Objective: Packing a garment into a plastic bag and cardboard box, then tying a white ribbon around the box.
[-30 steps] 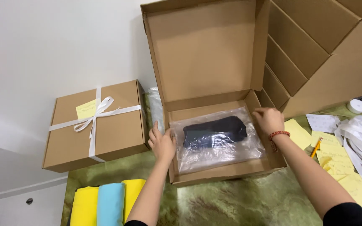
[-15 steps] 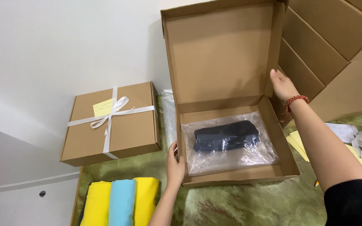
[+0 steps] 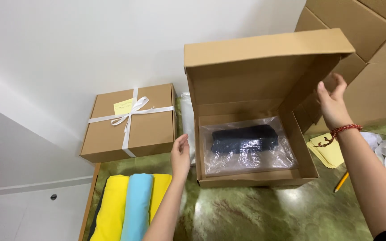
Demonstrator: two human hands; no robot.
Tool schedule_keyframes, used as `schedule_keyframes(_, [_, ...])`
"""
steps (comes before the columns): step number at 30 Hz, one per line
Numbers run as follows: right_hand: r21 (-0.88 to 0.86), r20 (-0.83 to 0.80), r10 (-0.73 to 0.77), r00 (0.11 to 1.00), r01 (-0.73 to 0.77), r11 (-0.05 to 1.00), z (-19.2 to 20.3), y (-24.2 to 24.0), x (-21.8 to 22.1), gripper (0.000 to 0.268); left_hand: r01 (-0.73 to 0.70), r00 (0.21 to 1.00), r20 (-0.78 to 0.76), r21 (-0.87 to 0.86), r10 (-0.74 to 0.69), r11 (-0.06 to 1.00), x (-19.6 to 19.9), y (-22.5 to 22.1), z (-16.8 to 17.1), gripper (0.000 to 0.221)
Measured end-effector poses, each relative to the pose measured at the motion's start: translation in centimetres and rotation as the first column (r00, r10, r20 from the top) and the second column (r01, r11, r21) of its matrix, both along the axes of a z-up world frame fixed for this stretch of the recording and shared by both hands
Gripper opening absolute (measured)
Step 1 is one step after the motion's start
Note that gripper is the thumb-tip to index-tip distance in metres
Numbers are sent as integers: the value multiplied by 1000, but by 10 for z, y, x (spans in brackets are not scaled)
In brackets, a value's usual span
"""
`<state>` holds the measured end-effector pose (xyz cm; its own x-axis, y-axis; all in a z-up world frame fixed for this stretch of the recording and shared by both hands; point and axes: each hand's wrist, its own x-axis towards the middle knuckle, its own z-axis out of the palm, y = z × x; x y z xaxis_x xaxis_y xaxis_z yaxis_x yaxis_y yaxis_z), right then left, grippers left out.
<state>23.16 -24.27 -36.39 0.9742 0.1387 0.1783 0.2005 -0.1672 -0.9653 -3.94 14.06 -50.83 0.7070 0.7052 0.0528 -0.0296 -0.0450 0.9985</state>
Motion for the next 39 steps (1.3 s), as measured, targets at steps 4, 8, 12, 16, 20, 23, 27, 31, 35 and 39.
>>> schedule_keyframes(4, [145, 225, 155, 962, -190, 971, 37, -16, -39, 67, -18, 998, 67, 60, 14, 998, -5, 6, -7, 28])
schedule_keyframes(8, [-109, -3, -46, 999, 45, 993, 96, -14, -128, 70, -30, 998, 57, -19, 31, 999, -22, 0, 12, 30])
schedule_keyframes(12, [-337, 218, 25, 976, 51, 940, 57, -59, -143, 97, -16, 998, 58, -11, 17, 1000, -32, 7, -3, 33])
schedule_keyframes(16, [-326, 384, 188, 904, -58, 944, 6, -93, -164, 65, -26, 999, 34, -209, 34, 978, -52, -4, 11, 35])
schedule_keyframes(20, [-228, 47, 71, 996, -59, 972, -41, -100, -198, 33, 71, 972, -182, -363, -145, 929, -75, -23, 27, 46])
schedule_keyframes(23, [-226, -90, 62, 994, -81, 971, -87, -107, -201, 29, 179, 911, -265, -434, -315, 883, -81, -34, 14, 60])
schedule_keyframes(27, [-233, -227, 11, 974, -65, 970, -138, -108, -196, 46, 150, 884, -277, -595, -376, 790, -79, -43, -38, 86])
schedule_keyframes(31, [28, -382, -10, 924, 23, 999, -146, -93, -209, 22, 83, 907, -264, -651, -328, 754, -89, -56, -5, 82])
schedule_keyframes(35, [114, -299, -39, 954, 76, 991, -116, -77, -224, 39, 186, 901, -247, -519, -355, 834, -97, -63, 4, 77])
schedule_keyframes(39, [252, -285, 18, 958, 57, 966, -148, -98, -183, 33, 117, 924, -261, -501, -279, 857, -81, -59, 17, 85])
